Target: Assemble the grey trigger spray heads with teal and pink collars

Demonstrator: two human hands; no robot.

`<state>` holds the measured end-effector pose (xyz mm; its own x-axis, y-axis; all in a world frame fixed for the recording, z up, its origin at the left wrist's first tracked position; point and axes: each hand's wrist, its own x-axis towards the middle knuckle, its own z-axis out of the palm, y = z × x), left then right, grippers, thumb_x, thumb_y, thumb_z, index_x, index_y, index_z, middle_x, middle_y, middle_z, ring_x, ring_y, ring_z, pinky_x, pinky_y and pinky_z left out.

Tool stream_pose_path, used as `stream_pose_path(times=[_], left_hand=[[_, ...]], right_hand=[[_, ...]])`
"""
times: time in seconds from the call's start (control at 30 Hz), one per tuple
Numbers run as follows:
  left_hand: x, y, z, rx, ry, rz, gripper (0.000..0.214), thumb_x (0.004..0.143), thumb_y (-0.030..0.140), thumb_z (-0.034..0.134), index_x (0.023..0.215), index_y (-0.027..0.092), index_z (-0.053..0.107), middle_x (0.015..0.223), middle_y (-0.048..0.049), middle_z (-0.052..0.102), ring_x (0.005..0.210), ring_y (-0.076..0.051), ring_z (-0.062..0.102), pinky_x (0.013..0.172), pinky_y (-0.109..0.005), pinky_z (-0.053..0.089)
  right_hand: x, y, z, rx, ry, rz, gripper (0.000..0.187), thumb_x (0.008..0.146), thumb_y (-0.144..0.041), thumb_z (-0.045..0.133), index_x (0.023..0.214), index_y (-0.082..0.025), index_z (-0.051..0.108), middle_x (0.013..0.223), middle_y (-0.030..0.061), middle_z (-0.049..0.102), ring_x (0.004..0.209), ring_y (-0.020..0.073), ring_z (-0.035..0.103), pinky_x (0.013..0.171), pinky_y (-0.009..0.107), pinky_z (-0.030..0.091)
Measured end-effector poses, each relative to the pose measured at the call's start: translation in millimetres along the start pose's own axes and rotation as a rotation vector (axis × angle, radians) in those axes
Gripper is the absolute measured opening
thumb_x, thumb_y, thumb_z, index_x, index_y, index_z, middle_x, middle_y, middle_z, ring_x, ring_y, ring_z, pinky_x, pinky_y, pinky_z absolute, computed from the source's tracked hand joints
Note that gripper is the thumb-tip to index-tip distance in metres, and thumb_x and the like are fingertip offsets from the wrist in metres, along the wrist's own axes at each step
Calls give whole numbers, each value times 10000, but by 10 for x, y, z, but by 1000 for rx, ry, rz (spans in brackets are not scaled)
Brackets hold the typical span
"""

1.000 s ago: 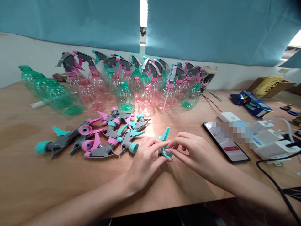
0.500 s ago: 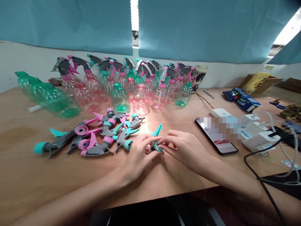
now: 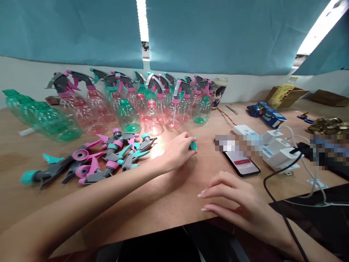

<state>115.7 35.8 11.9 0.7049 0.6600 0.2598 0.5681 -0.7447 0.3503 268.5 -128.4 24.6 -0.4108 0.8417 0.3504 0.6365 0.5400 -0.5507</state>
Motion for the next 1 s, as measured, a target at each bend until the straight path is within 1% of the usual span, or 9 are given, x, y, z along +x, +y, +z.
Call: stream_pose_path(times=[0.13,0.23,0.33,0.47,0.57,0.67,0.77,0.87,1.0], left_hand=[[398,32,162,35,1,-28,229,826,181,572,1038,133,643,974,-94,582,925,-238,577,794,-336,468],[482,22,206,39,-18,-26,244,792,189,618,1026,124,637,964,-95,590,911,-239,587,780,-332,479],[319,-9,110,33,-5,5,329,826,230,610,1147,161,591,1049,-78,585,962,-210,585,827,-305,470],[-144,-129,-184,42,-8,-6,286,862,288,597,1135,203,608,1094,-43,601,925,-161,606,839,-260,457],[-475,-332,-445,97,-2,-105,237,869,305,583,1063,183,646,1055,-61,640,926,-193,613,789,-277,454],[-665,-603,-705,172,13,-235,271,922,335,485,1021,157,664,996,-90,674,937,-223,614,762,-288,432],[-701,-831,-919,246,-24,-380,355,944,364,418,927,135,688,859,-112,700,826,-246,645,664,-290,410],[-626,-927,-1020,297,-111,-479,449,949,411,391,785,121,692,747,-136,689,780,-283,661,627,-304,414],[-428,-889,-961,353,-198,-538,436,930,462,454,890,89,676,917,-184,679,950,-326,635,743,-361,476]], right_hand=[[-55,24,-1,-18,25,8,208,824,-306,678,1020,-255,630,942,27,620,891,167,604,759,268,511],[-61,71,10,6,17,37,285,803,-359,692,1061,-273,607,984,32,618,914,185,608,771,282,528],[-33,112,37,53,15,73,259,846,-368,635,1088,-290,586,1014,32,610,920,185,615,801,292,536],[100,130,104,55,-104,110,178,889,-345,581,1058,-288,591,1018,25,602,953,177,609,855,303,512],[266,128,187,71,-186,121,140,921,-341,533,1008,-259,605,1009,31,604,957,175,600,841,308,498],[450,120,287,87,-187,141,162,934,-344,507,978,-228,612,990,43,610,902,171,613,807,312,497],[606,86,397,78,-152,159,178,930,-349,508,939,-212,620,943,45,624,838,165,618,756,307,501],[731,19,532,63,-137,187,213,906,-393,541,950,-197,611,842,32,621,703,144,591,625,269,483],[930,-72,757,57,-183,173,361,846,-483,602,1053,-193,548,761,-8,601,627,134,547,575,257,430]])
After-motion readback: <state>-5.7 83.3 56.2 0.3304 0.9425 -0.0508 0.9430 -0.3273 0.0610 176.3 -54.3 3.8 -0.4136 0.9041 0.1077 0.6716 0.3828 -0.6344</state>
